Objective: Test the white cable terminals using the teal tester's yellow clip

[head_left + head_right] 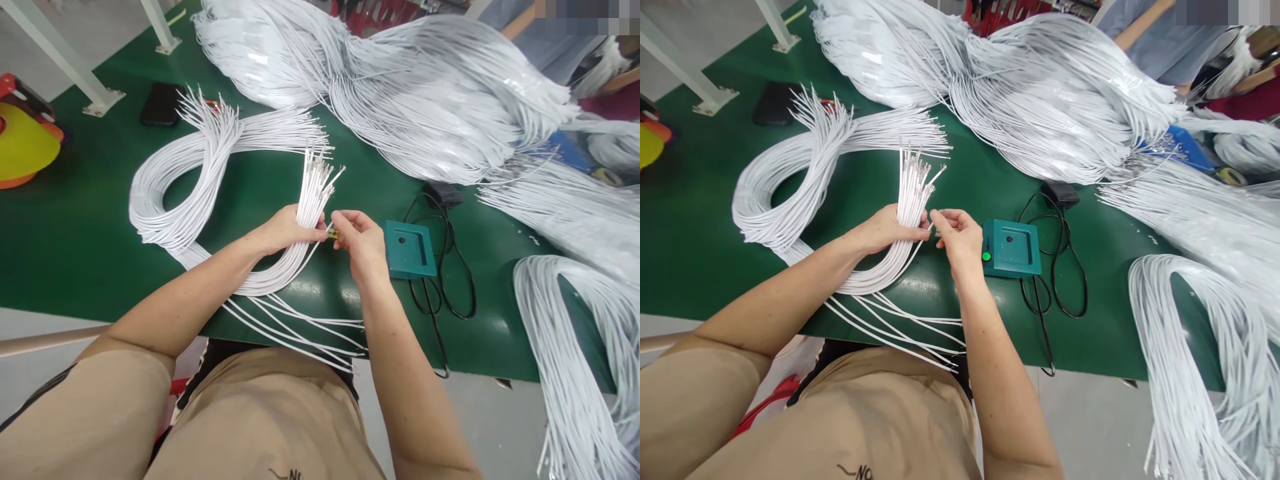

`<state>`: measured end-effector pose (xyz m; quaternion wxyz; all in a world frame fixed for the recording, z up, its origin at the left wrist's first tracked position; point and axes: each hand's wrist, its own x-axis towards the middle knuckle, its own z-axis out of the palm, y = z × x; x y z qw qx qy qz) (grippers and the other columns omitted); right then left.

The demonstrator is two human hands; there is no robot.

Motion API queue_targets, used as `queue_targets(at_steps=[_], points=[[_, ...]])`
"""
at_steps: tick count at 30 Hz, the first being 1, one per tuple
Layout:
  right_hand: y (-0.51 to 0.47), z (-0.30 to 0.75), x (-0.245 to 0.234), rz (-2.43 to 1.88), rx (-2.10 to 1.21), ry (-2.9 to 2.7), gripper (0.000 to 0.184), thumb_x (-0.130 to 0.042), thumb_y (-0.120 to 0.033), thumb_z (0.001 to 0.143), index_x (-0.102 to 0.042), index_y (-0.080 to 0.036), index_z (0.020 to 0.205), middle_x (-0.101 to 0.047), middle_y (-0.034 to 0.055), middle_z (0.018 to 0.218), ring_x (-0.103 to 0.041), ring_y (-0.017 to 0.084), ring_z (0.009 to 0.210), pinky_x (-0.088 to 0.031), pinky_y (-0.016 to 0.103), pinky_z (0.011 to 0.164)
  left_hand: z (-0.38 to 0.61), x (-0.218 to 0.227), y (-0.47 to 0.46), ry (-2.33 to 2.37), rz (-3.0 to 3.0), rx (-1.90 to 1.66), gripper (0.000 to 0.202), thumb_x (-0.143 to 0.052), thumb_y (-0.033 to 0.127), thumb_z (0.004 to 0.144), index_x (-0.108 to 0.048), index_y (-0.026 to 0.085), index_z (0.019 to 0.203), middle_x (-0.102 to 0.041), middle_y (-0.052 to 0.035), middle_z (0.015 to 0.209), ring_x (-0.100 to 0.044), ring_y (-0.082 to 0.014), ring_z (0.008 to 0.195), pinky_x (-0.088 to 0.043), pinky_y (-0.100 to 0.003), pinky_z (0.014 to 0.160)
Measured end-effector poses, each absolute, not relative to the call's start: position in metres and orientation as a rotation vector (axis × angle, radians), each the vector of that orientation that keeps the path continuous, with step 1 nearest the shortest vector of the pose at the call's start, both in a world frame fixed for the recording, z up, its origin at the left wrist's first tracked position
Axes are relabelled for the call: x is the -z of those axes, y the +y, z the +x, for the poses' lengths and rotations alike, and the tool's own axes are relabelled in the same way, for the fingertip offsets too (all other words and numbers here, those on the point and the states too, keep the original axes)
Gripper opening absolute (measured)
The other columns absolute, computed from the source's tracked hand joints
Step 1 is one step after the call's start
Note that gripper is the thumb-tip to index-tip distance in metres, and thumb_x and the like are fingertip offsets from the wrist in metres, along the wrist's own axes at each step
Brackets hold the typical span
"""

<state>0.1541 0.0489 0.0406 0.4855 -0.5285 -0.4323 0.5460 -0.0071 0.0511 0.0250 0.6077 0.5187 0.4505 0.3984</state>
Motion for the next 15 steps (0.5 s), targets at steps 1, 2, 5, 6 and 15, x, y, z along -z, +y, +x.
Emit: queue_targets(at_steps=[1,2,5,6,15], points=[[0.0485,0.1535,-0.0389,-1.273,-1.343,-1.059,0.025,-0.078,-0.037,0.065,-0.065,-0.017,0.073,-0.054,-0.0047,0.061,-0.044,0.006,0.048,-0.039,0.023,0.048,-0.0071,-0.0248,0.0508,1.047,1.212,-0.921,0.028,-0.079,0.025,0.062,-0.063,0.013,0.082,-0.064,0.0002,0.076,-0.058,-0.0096,0.068,-0.048,-0.027,0.072],[0.0484,0.1529,-0.0373,-1.25,-1.359,-1.05,0.023,-0.077,-0.034,0.065,-0.065,-0.016,0.071,-0.054,-0.0045,0.061,-0.044,0.006,0.049,-0.039,0.023,0.049,-0.0069,-0.0247,0.0505,1.044,1.219,-0.921,0.027,-0.078,0.024,0.063,-0.063,0.013,0.082,-0.064,0.0003,0.076,-0.058,-0.0094,0.067,-0.048,-0.026,0.071],[0.0488,0.1518,-0.0337,-1.172,-1.439,-0.977,0.018,-0.074,-0.031,0.067,-0.065,-0.016,0.071,-0.055,-0.0037,0.063,-0.044,0.007,0.053,-0.04,0.023,0.053,-0.0056,-0.0242,0.0498,0.998,1.183,-0.924,0.025,-0.076,0.023,0.066,-0.061,0.013,0.083,-0.065,-0.0012,0.076,-0.062,-0.0111,0.07,-0.05,-0.027,0.071],[0.0488,0.1517,-0.0331,-1.149,-1.483,-0.937,0.017,-0.074,-0.031,0.066,-0.065,-0.017,0.071,-0.055,-0.0039,0.063,-0.044,0.007,0.053,-0.04,0.023,0.053,-0.0051,-0.0241,0.0496,0.981,1.162,-0.923,0.025,-0.076,0.022,0.067,-0.06,0.012,0.084,-0.065,-0.0019,0.077,-0.063,-0.012,0.071,-0.051,-0.027,0.071],[0.0514,0.156,-0.038,-1.076,-1.856,-0.684,0.016,-0.061,-0.035,0.073,-0.058,-0.02,0.072,-0.035,-0.0079,0.054,-0.035,0.008,0.047,-0.043,0.025,0.055,-0.0018,-0.0253,0.047,0.956,1.08,-0.941,0.028,-0.075,0.014,0.068,-0.056,0.012,0.089,-0.067,-0.002,0.079,-0.068,-0.0138,0.073,-0.055,-0.031,0.076]])
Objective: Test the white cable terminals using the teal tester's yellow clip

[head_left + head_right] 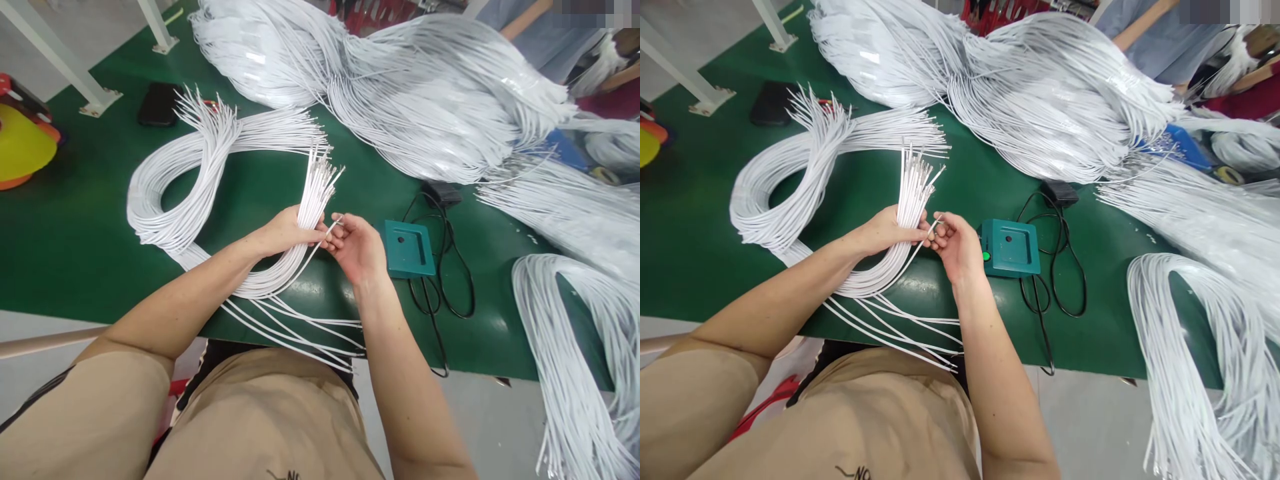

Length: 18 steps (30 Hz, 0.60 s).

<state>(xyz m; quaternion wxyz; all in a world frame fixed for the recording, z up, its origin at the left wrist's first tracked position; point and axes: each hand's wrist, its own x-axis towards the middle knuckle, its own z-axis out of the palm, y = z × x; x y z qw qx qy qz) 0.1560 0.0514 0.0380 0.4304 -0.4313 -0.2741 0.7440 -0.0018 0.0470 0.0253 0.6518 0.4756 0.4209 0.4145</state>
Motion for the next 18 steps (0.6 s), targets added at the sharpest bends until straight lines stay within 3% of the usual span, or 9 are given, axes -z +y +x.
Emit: queue_targets(at_steps=[3,7,12,18], points=[[0.056,0.156,-0.042,-1.087,-1.874,-0.776,0.026,-0.061,-0.044,0.076,-0.064,-0.019,0.076,-0.035,-0.0076,0.052,-0.036,0.009,0.046,-0.042,0.026,0.054,-0.001,-0.026,0.047,0.86,1.1,-0.93,0.024,-0.074,0.015,0.07,-0.056,0.011,0.087,-0.068,-0.0036,0.078,-0.069,-0.0159,0.074,-0.056,-0.034,0.078],[0.057,0.158,-0.044,-1.052,-1.927,-0.781,0.025,-0.071,-0.041,0.072,-0.062,-0.018,0.067,-0.033,-0.0081,0.052,-0.034,0.008,0.047,-0.042,0.024,0.055,-0.001,-0.027,0.046,0.849,1.099,-0.907,0.028,-0.075,0.016,0.07,-0.056,0.01,0.09,-0.069,-0.0071,0.083,-0.07,-0.0176,0.077,-0.055,-0.036,0.079],[0.05,0.164,-0.037,-0.966,-1.969,-0.688,0.028,-0.072,-0.046,0.075,-0.063,-0.02,0.076,-0.036,-0.0086,0.057,-0.038,0.007,0.049,-0.044,0.024,0.06,-0.002,-0.027,0.047,0.92,1.072,-0.932,0.029,-0.076,0.014,0.068,-0.055,0.011,0.089,-0.067,-0.004,0.082,-0.069,-0.0153,0.075,-0.055,-0.033,0.076],[0.042,0.165,-0.034,-1.002,-1.866,-0.666,0.027,-0.076,-0.04,0.072,-0.069,-0.019,0.086,-0.056,-0.005,0.068,-0.053,0.007,0.059,-0.049,0.024,0.067,-0.002,-0.027,0.047,0.884,1.07,-0.925,0.029,-0.075,0.015,0.069,-0.055,0.011,0.088,-0.066,-0.0026,0.08,-0.068,-0.0141,0.072,-0.055,-0.029,0.072]])
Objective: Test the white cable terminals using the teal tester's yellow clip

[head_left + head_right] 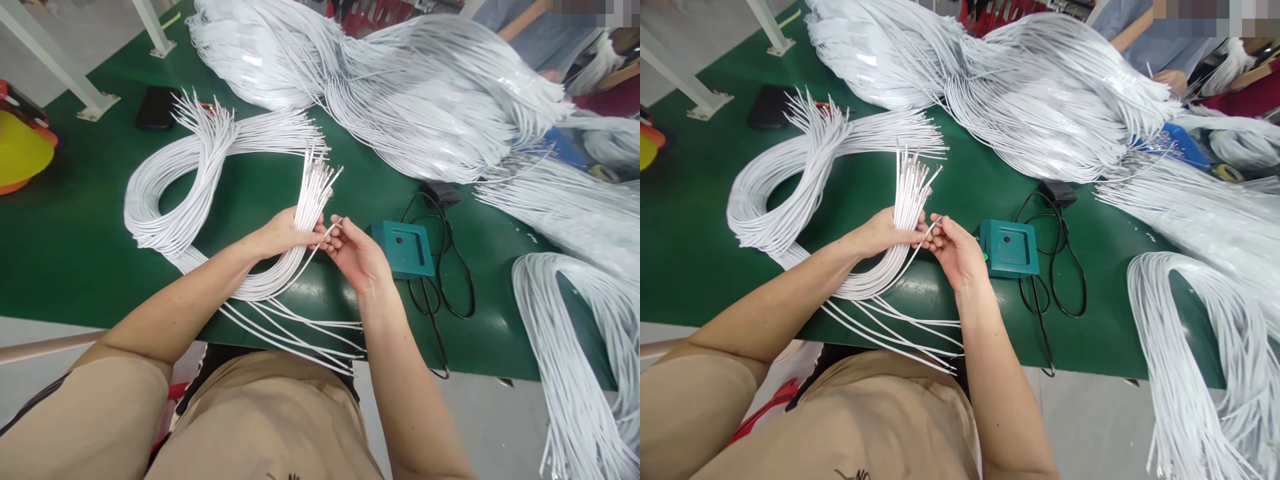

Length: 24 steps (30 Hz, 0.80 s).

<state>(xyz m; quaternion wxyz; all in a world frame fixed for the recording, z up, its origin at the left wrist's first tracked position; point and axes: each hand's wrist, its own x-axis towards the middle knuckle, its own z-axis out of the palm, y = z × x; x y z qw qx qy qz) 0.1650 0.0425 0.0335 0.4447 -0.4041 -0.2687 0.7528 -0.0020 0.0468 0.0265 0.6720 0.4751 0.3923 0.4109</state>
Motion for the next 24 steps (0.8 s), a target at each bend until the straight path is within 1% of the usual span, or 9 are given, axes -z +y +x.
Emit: queue_targets(at_steps=[2,5,8,11,15,17,19,22,24], points=[[0.042,0.164,-0.036,-1.046,-1.776,-0.715,0.031,-0.077,-0.043,0.068,-0.072,-0.017,0.085,-0.061,-0.0026,0.07,-0.054,0.008,0.061,-0.049,0.025,0.067,-0.002,-0.026,0.047,0.873,1.052,-0.927,0.032,-0.076,0.015,0.068,-0.056,0.011,0.092,-0.066,-0.0023,0.078,-0.068,-0.0138,0.07,-0.055,-0.029,0.07],[0.042,0.163,-0.039,-1.132,-1.637,-0.811,0.031,-0.081,-0.037,0.061,-0.073,-0.016,0.082,-0.064,-0.0009,0.069,-0.054,0.009,0.06,-0.048,0.026,0.066,-0.002,-0.024,0.048,0.835,1.056,-0.926,0.048,-0.076,0.015,0.068,-0.056,0.011,0.112,-0.066,-0.0012,0.078,-0.068,-0.0141,0.071,-0.054,-0.027,0.067],[0.042,0.161,-0.037,-1.25,-1.465,-0.976,0.025,-0.077,-0.036,0.065,-0.073,-0.016,0.081,-0.066,0.0,0.07,-0.054,0.01,0.06,-0.047,0.028,0.066,-0.003,-0.022,0.048,0.782,1.06,-0.902,0.064,-0.075,0.014,0.069,-0.051,0.014,0.129,-0.065,0.0002,0.08,-0.068,-0.0141,0.072,-0.054,-0.025,0.064],[0.039,0.159,-0.031,-1.406,-1.065,-1.337,0.017,-0.063,-0.034,0.079,-0.068,-0.018,0.076,-0.064,0.0002,0.07,-0.054,0.013,0.063,-0.045,0.029,0.066,-0.003,-0.022,0.047,0.782,1.044,-0.868,0.057,-0.072,0.011,0.07,-0.056,0.014,0.125,-0.063,0.0004,0.081,-0.068,-0.0134,0.073,-0.054,-0.024,0.064],[0.034,0.158,-0.022,-1.446,-0.227,-1.943,0.028,-0.041,-0.024,0.093,-0.061,-0.018,0.075,-0.061,0.0068,0.079,-0.053,0.019,0.076,-0.041,0.032,0.073,-0.002,-0.023,0.046,0.829,1.011,-0.857,0.047,-0.07,0.008,0.071,-0.06,0.013,0.116,-0.062,0.0014,0.079,-0.068,-0.0118,0.07,-0.054,-0.024,0.066],[0.033,0.161,-0.021,-1.4,0.037,-2.174,0.033,-0.035,-0.022,0.096,-0.06,-0.018,0.075,-0.06,0.009,0.08,-0.051,0.021,0.079,-0.039,0.033,0.074,-0.001,-0.023,0.046,0.864,0.998,-0.856,0.045,-0.07,0.008,0.071,-0.059,0.014,0.114,-0.062,0.0015,0.077,-0.068,-0.0119,0.069,-0.055,-0.025,0.067],[0.036,0.169,-0.023,-1.396,0.143,-2.298,0.03,-0.036,-0.023,0.097,-0.062,-0.018,0.084,-0.063,0.0095,0.085,-0.052,0.022,0.082,-0.037,0.034,0.075,-0.001,-0.022,0.047,0.922,1.001,-0.858,0.044,-0.071,0.009,0.071,-0.058,0.014,0.113,-0.063,0.0011,0.077,-0.068,-0.0129,0.068,-0.056,-0.027,0.068],[0.044,0.185,-0.027,-1.49,0.183,-2.346,0.017,-0.048,-0.023,0.092,-0.062,-0.017,0.101,-0.067,0.0107,0.099,-0.054,0.025,0.091,-0.035,0.037,0.082,-0.001,-0.02,0.049,1.013,1.03,-0.846,0.045,-0.073,0.01,0.07,-0.056,0.014,0.113,-0.066,-0.0006,0.077,-0.07,-0.0152,0.07,-0.056,-0.028,0.069],[0.051,0.195,-0.029,-1.555,0.156,-2.426,0.013,-0.053,-0.019,0.088,-0.063,-0.017,0.097,-0.069,0.0097,0.092,-0.055,0.025,0.087,-0.034,0.038,0.087,0.0,-0.018,0.051,1.06,1.06,-0.827,0.048,-0.074,0.011,0.069,-0.056,0.013,0.113,-0.067,-0.0018,0.077,-0.07,-0.0164,0.071,-0.056,-0.03,0.069]])
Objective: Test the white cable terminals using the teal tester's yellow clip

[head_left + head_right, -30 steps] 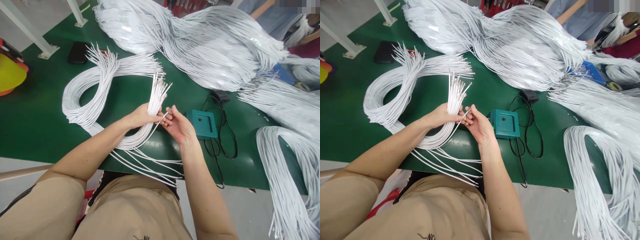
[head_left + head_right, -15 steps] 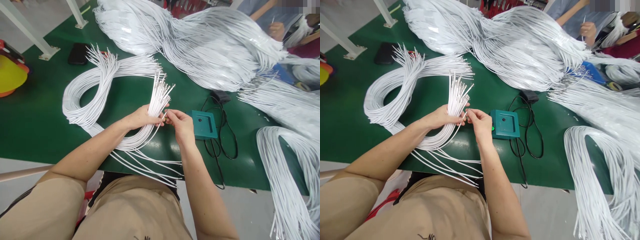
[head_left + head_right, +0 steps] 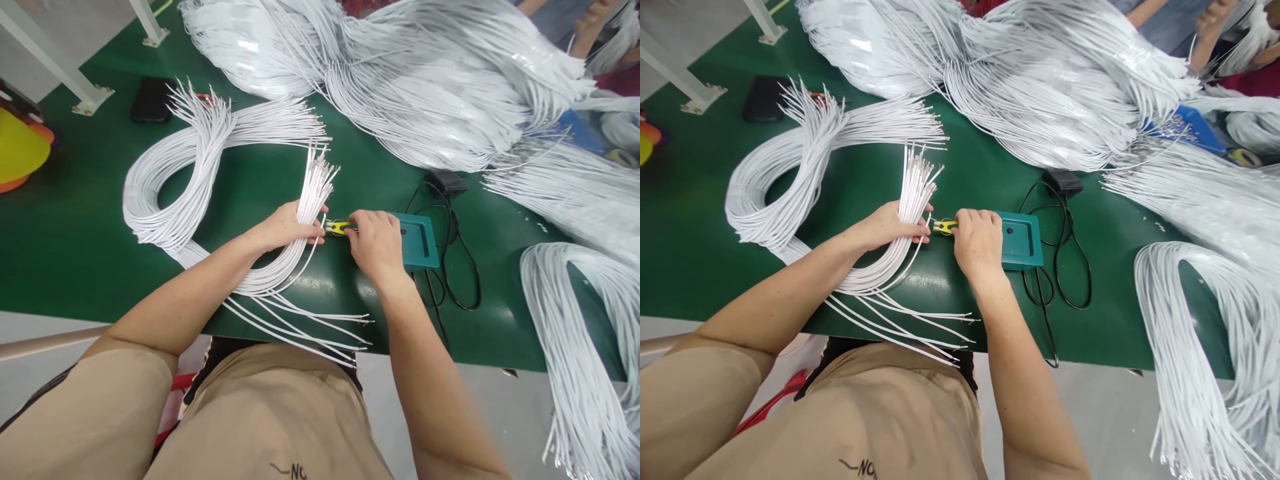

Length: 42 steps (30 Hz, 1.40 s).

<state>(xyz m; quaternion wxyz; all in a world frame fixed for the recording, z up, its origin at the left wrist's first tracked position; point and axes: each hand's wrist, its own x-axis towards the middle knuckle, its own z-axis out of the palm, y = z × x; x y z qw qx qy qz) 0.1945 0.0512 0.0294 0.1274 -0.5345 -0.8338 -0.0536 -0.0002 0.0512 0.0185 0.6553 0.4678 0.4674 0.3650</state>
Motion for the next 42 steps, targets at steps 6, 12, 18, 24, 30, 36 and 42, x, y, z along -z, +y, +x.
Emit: queue_targets(at_steps=[6,12,18,24,30,36,42], points=[[0.06,0.205,-0.032,-1.52,0.051,-2.595,0.009,-0.06,-0.016,0.082,-0.062,-0.018,0.09,-0.07,0.007,0.084,-0.057,0.024,0.086,-0.034,0.036,0.086,0.001,-0.013,0.056,1.144,1.186,-0.77,0.049,-0.074,0.013,0.068,-0.057,0.014,0.114,-0.07,-0.0039,0.08,-0.071,-0.0182,0.071,-0.057,-0.033,0.071],[0.063,0.206,-0.026,-1.451,0.139,-2.591,0.012,-0.054,-0.017,0.086,-0.065,-0.019,0.09,-0.063,0.0072,0.075,-0.053,0.024,0.085,-0.035,0.036,0.084,0.004,-0.013,0.057,1.249,1.276,-0.703,0.047,-0.073,0.014,0.066,-0.057,0.014,0.111,-0.072,-0.0043,0.079,-0.072,-0.0194,0.07,-0.057,-0.032,0.07],[0.061,0.204,-0.029,-1.507,0.1,-2.601,0.019,-0.049,-0.018,0.089,-0.068,-0.018,0.091,-0.064,0.0081,0.072,-0.054,0.024,0.084,-0.036,0.039,0.092,0.007,-0.006,0.059,1.298,1.355,-0.646,0.048,-0.072,0.015,0.064,-0.058,0.015,0.109,-0.073,-0.0016,0.078,-0.072,-0.0196,0.07,-0.057,-0.031,0.073],[0.049,0.213,-0.024,-1.783,0.316,-2.24,0.033,-0.047,-0.024,0.092,-0.06,-0.014,0.121,-0.059,0.017,0.132,-0.043,0.034,0.127,-0.014,0.065,0.109,0.006,-0.01,0.059,1.285,1.332,-0.625,0.046,-0.073,0.016,0.064,-0.058,0.014,0.108,-0.072,-0.0023,0.079,-0.072,-0.0197,0.07,-0.057,-0.032,0.073],[0.05,0.219,-0.016,-1.81,0.324,-2.158,0.038,-0.042,-0.023,0.094,-0.056,-0.012,0.127,-0.052,0.0212,0.139,-0.04,0.036,0.132,-0.019,0.066,0.107,0.0,-0.013,0.059,1.247,1.287,-0.659,0.042,-0.075,0.017,0.063,-0.06,0.015,0.102,-0.072,-0.003,0.078,-0.072,-0.0216,0.071,-0.057,-0.033,0.07],[0.02,0.188,-0.031,-1.304,-0.013,-2.388,0.027,-0.042,-0.024,0.096,-0.064,-0.016,0.107,-0.069,0.0114,0.108,-0.058,0.023,0.098,-0.043,0.038,0.088,-0.008,-0.016,0.056,1.175,1.213,-0.722,0.053,-0.077,0.022,0.064,-0.061,0.014,0.114,-0.07,-0.0018,0.08,-0.069,-0.0178,0.073,-0.054,-0.032,0.075],[-0.015,0.148,-0.036,-0.991,0.033,-2.782,0.023,-0.045,-0.013,0.09,-0.066,-0.019,0.083,-0.066,0.0079,0.096,-0.055,0.026,0.094,-0.043,0.039,0.077,-0.01,-0.019,0.056,1.144,1.166,-0.742,0.034,-0.08,0.027,0.062,-0.069,0.013,0.091,-0.069,-0.0031,0.085,-0.065,-0.0163,0.082,-0.05,-0.031,0.084]])
